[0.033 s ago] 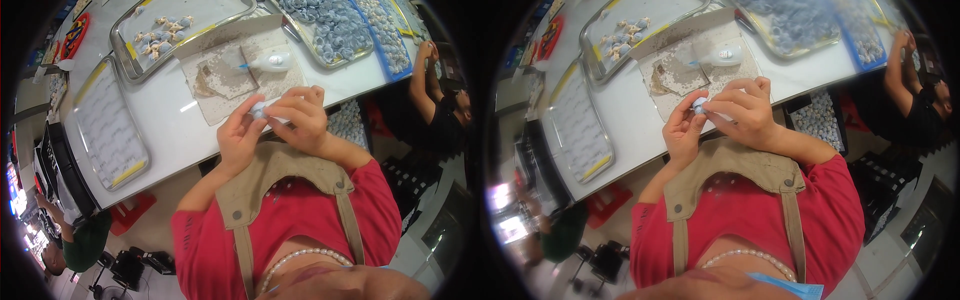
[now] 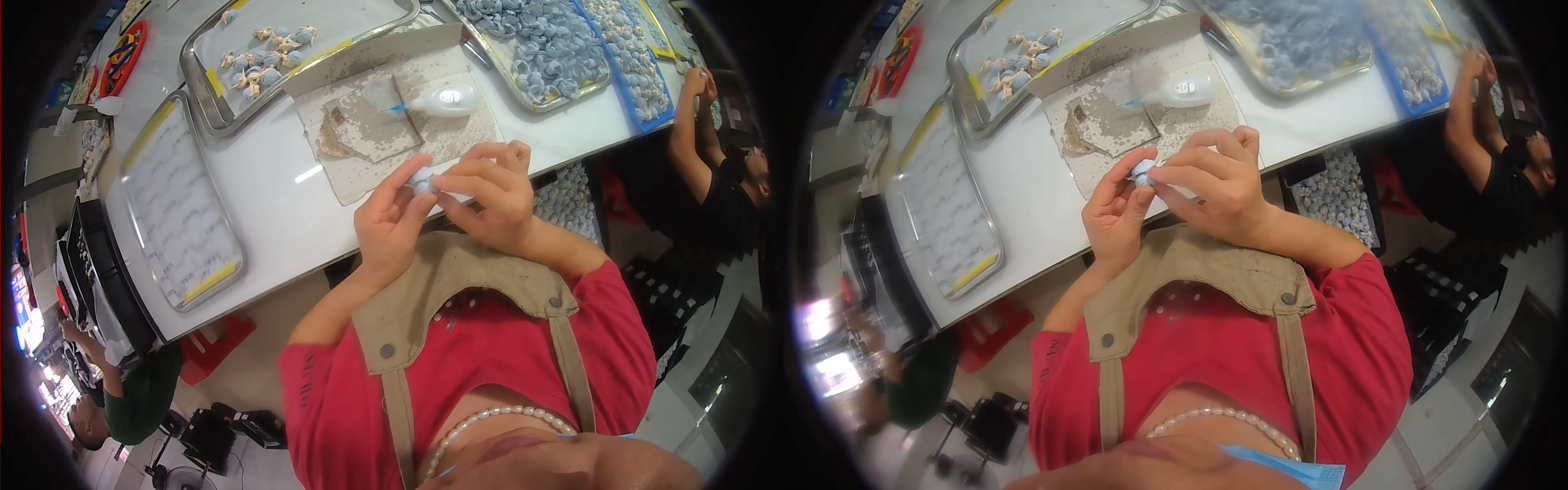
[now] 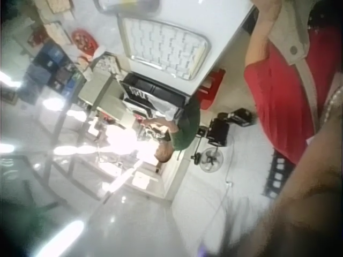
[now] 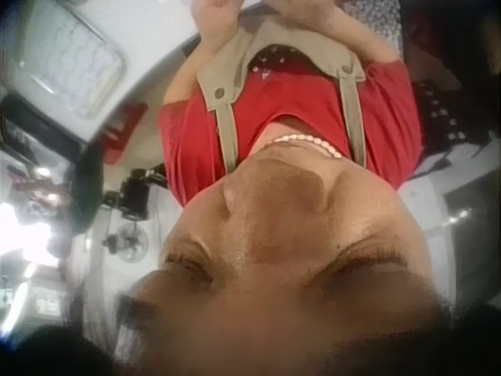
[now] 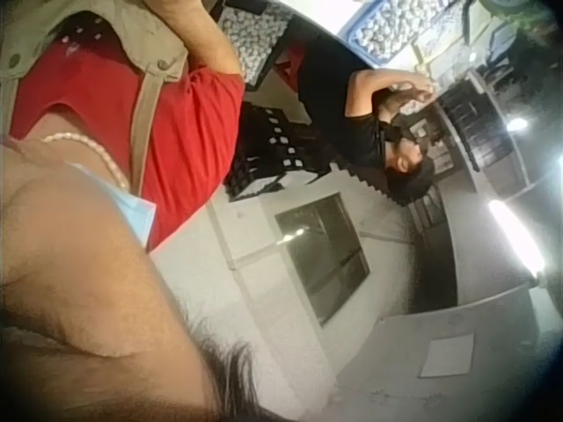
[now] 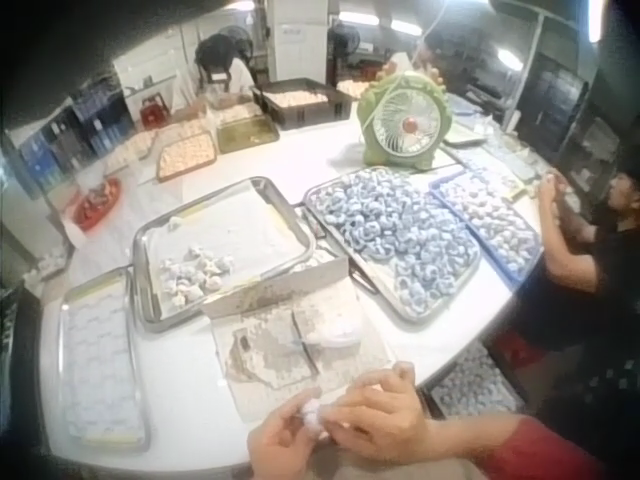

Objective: The person applies glue to small plastic parts using a glue dispenser, then assembles the parts by hand.

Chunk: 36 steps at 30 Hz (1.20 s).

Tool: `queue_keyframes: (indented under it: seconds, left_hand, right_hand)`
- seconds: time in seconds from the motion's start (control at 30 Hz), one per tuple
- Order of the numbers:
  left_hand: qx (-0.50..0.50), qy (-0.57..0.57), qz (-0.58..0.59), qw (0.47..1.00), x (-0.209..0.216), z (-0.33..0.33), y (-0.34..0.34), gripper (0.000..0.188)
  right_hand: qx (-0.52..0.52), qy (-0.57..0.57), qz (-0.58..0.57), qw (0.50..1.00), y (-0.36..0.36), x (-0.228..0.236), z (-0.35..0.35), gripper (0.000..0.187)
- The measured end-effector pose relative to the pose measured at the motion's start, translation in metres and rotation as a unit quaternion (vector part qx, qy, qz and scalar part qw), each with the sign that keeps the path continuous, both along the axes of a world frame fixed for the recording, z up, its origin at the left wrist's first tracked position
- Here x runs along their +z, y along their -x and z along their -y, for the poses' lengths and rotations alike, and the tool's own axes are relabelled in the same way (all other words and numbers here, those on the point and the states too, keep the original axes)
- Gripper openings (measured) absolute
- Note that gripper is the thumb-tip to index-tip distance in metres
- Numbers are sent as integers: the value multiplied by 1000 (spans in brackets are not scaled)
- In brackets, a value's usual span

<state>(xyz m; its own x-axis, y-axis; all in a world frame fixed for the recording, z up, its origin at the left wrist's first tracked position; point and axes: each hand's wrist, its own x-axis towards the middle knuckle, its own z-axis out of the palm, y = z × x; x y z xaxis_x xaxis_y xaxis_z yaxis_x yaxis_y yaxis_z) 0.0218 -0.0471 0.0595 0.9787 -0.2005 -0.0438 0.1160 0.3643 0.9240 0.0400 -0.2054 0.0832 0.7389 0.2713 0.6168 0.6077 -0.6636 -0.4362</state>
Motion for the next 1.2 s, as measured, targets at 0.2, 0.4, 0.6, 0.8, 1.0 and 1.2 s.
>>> queue_keyframes:
  seconds: [0.2,0.4,0.6,0.8,1.0,1.2]
  left_hand:
    - [4,-18,-24,1000,0,2,1,38]
    - [-5,-37,-3,999,4,5,-2,34]
    - [-5,-73,9,997,0,0,0,32]
    - [-32,8,-40,999,11,3,2,34]
    - [-72,-51,74,993,5,-6,1,34]
    - [-76,-52,81,992,4,-11,2,26]
  right_hand:
    - [-16,-17,-30,999,4,-1,3,20]
    - [19,-30,-97,995,1,9,8,22]
    - [75,-107,-196,972,-5,0,15,16]
    - [164,-338,-386,843,-6,0,15,45]
    - [236,-332,-548,731,-7,4,17,43]
    - [270,-314,-503,759,-9,4,14,42]
